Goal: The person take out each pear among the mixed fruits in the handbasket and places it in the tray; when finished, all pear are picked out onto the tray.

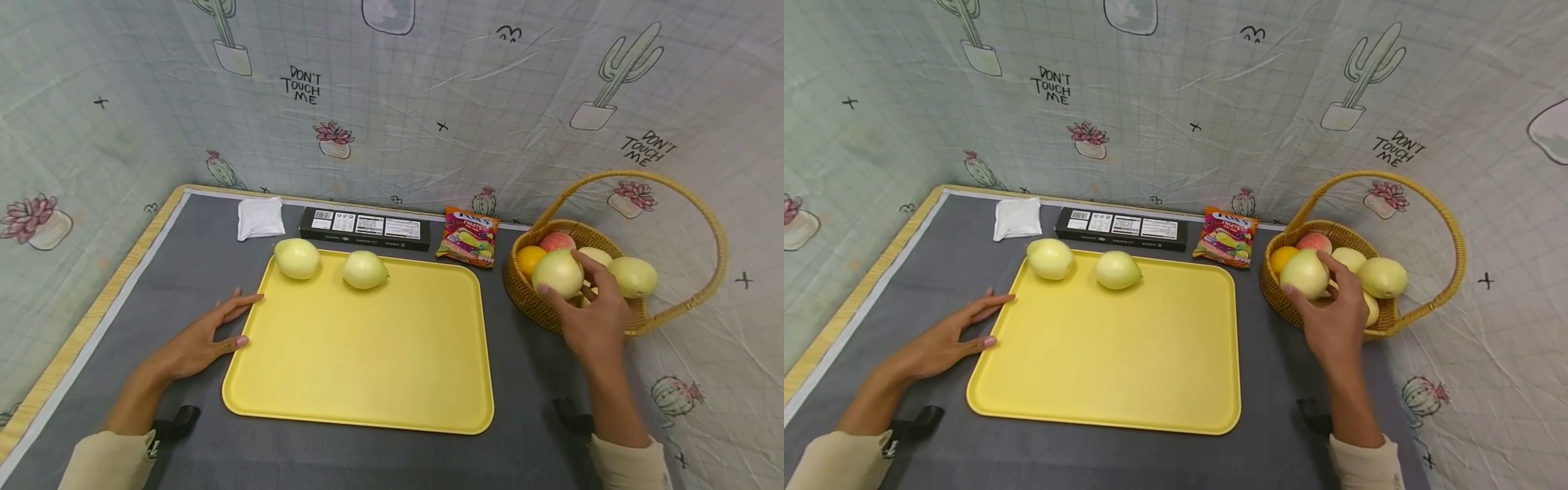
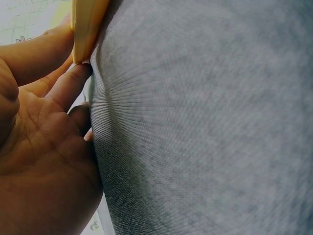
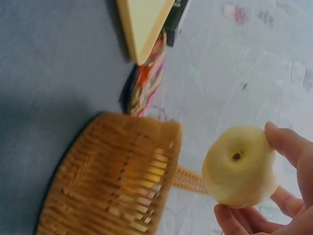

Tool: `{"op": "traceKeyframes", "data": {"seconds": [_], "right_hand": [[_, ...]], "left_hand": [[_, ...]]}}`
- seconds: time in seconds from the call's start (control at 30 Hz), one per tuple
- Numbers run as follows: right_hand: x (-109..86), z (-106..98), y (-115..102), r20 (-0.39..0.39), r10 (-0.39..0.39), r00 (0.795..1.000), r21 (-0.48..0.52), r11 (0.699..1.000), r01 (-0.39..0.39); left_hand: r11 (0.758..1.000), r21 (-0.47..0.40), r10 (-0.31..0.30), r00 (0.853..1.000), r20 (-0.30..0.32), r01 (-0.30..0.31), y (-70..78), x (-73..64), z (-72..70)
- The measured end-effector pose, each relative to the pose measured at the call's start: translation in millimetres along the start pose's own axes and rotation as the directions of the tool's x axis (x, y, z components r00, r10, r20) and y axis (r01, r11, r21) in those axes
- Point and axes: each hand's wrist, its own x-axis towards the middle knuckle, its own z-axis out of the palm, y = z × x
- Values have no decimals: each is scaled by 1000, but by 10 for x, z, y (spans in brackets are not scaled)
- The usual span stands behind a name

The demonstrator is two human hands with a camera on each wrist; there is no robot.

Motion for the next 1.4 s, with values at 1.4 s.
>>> {"op": "traceKeyframes", "data": {"seconds": [1.4], "right_hand": [[-216,1075,-471,446,-176,877,154,981,119]], "left_hand": [[1000,-1,7,1000,-4,-7,29,5,3]]}}
